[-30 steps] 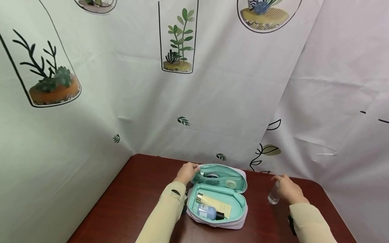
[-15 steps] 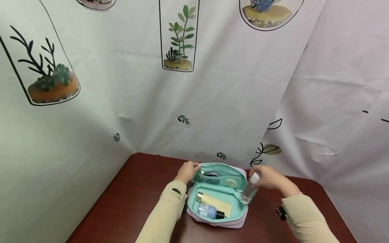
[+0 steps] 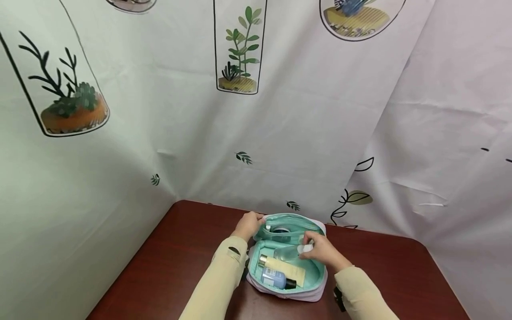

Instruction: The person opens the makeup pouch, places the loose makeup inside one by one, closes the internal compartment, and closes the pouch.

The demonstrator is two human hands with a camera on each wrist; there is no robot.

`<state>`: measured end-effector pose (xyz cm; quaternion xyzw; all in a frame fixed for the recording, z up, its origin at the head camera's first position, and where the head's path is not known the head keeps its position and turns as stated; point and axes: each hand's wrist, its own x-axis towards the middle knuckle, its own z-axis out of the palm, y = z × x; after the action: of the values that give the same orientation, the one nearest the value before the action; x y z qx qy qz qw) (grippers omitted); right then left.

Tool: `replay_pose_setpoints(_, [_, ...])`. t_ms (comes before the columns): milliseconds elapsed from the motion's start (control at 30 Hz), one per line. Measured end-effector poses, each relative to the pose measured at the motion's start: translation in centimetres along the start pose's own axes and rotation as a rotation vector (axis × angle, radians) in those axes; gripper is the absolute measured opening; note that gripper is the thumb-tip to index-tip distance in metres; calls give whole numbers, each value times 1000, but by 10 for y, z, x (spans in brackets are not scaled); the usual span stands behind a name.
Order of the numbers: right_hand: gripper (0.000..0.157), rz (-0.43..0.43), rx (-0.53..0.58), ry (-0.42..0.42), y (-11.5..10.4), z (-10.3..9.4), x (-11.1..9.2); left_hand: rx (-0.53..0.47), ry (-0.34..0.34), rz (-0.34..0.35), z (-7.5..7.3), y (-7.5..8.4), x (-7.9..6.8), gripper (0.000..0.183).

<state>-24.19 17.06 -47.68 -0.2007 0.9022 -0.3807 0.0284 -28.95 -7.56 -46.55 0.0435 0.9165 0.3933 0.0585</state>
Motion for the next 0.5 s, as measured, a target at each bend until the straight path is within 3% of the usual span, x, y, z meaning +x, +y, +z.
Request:
replay_pose_setpoints(167, [33,55,46,-29,0,14,7,-3,-10,-19,-3,3,0,33])
replay_pose_setpoints(333, [28,40,-170,-74,-8,26,14,9,-16,-5,-3,4,0,33])
replay_pose_setpoints(500, [28,80,-343,-87,-10,36,14,3,-17,-3,-2,5,-1,33])
